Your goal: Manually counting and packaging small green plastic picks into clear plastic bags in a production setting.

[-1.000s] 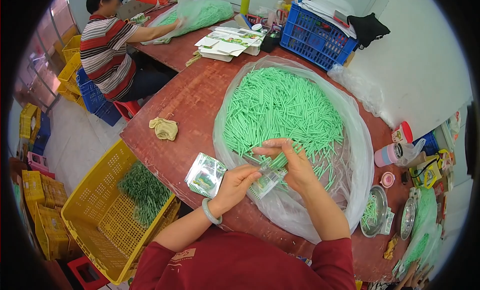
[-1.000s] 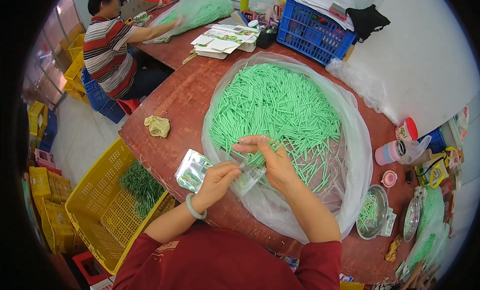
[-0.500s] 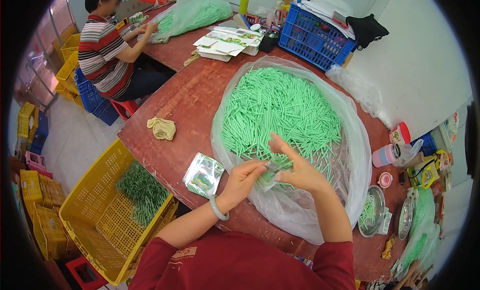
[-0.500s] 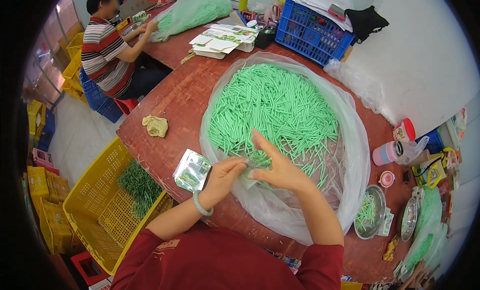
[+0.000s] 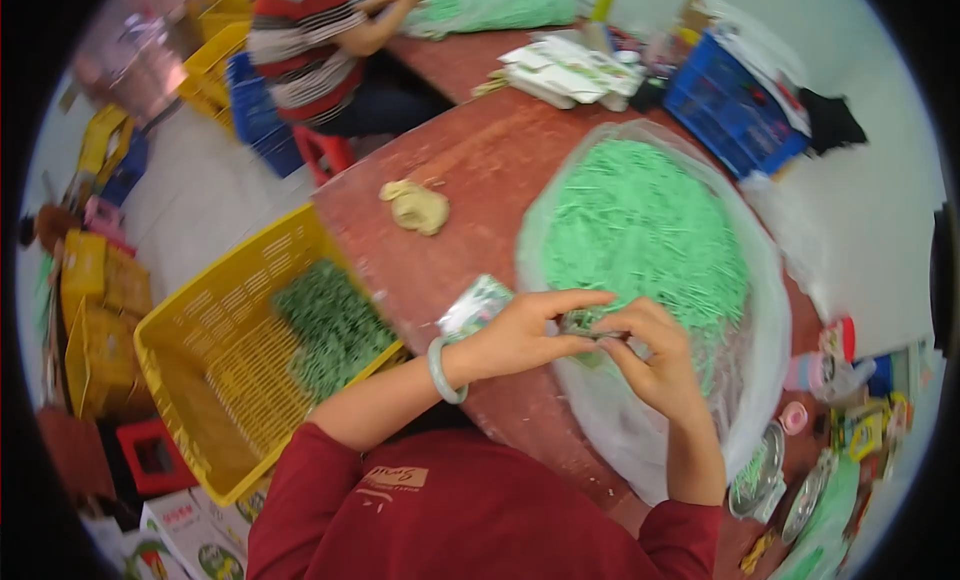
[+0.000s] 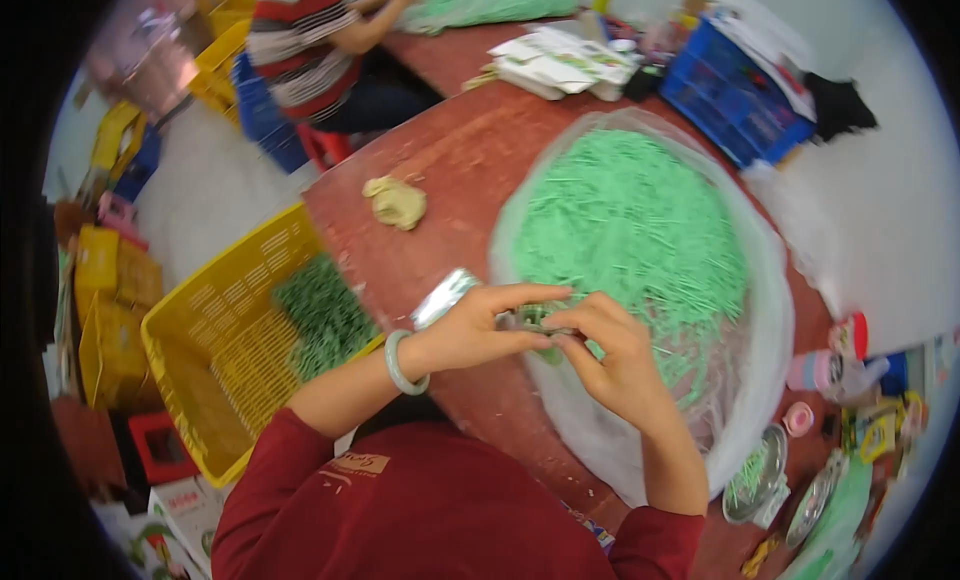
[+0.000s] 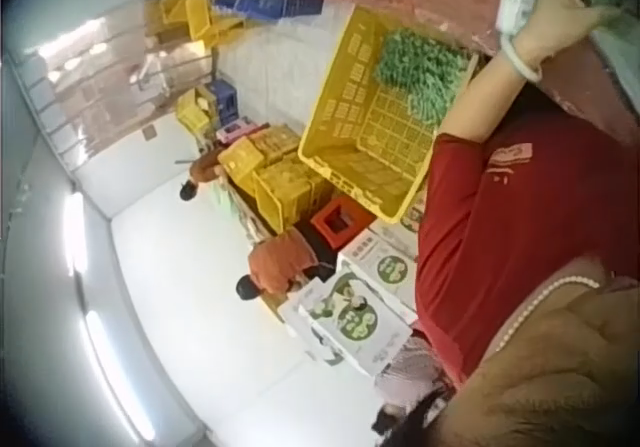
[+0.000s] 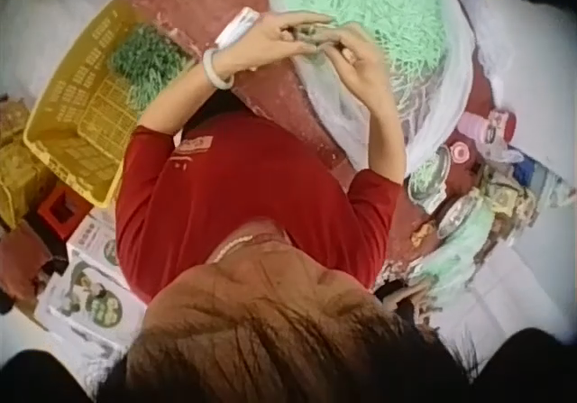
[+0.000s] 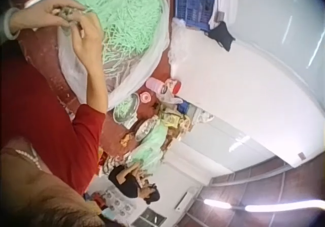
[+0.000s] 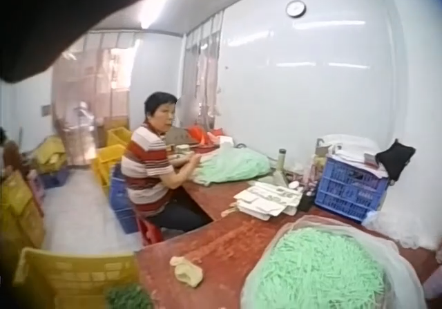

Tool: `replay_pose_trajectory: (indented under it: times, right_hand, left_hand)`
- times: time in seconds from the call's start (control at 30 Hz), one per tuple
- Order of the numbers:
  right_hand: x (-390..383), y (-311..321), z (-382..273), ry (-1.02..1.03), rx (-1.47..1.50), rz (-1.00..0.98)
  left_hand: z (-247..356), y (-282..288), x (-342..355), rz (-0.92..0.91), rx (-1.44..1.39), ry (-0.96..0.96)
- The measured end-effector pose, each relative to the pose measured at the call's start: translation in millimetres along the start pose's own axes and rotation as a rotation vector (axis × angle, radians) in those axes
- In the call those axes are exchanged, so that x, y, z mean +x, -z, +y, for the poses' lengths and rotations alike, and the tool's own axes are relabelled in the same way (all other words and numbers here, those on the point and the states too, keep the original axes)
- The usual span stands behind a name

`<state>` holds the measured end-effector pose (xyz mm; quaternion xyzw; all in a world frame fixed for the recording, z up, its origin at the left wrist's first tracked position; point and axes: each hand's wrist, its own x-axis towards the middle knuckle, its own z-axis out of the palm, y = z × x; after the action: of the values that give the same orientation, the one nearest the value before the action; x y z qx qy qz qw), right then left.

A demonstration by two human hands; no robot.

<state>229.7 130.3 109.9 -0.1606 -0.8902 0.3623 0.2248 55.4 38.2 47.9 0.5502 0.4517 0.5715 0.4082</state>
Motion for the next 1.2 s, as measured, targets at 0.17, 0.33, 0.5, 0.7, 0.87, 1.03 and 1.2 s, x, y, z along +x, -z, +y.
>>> replay_pose_trajectory:
  times: [0.17, 0.33, 0.5, 0.7, 0.87, 1.03, 1.2]
  right_hand:
    - [38, -33, -39, 0.156, -0.016, -0.26]
    - [53, -54, -21, 0.107, -0.065, -0.256]
    - [43, -44, 18, -0.114, -0.117, -0.204]
    - [12, -24, 53, -0.334, -0.134, -0.092]
    - [-12, 1, 64, -0.376, -0.262, -0.034]
    - [-17, 23, 70, -0.475, -0.262, -0.002]
    - [-56, 59, 109, -0.498, -0.341, 0.213]
  left_hand:
    - [44, 82, -49, 0.041, 0.428, -0.15]
    - [26, 202, -144, 0.461, 0.676, 0.187]
    - [-82, 294, -283, 0.566, 1.066, 0.757]
    - [-186, 290, -383, 0.681, 1.014, 1.033]
    - [-219, 261, -388, 0.543, 0.941, 1.088]
    - [-198, 261, -384, 0.51, 0.897, 1.096]
    - [-174, 289, -311, 0.996, 1.24, 0.289]
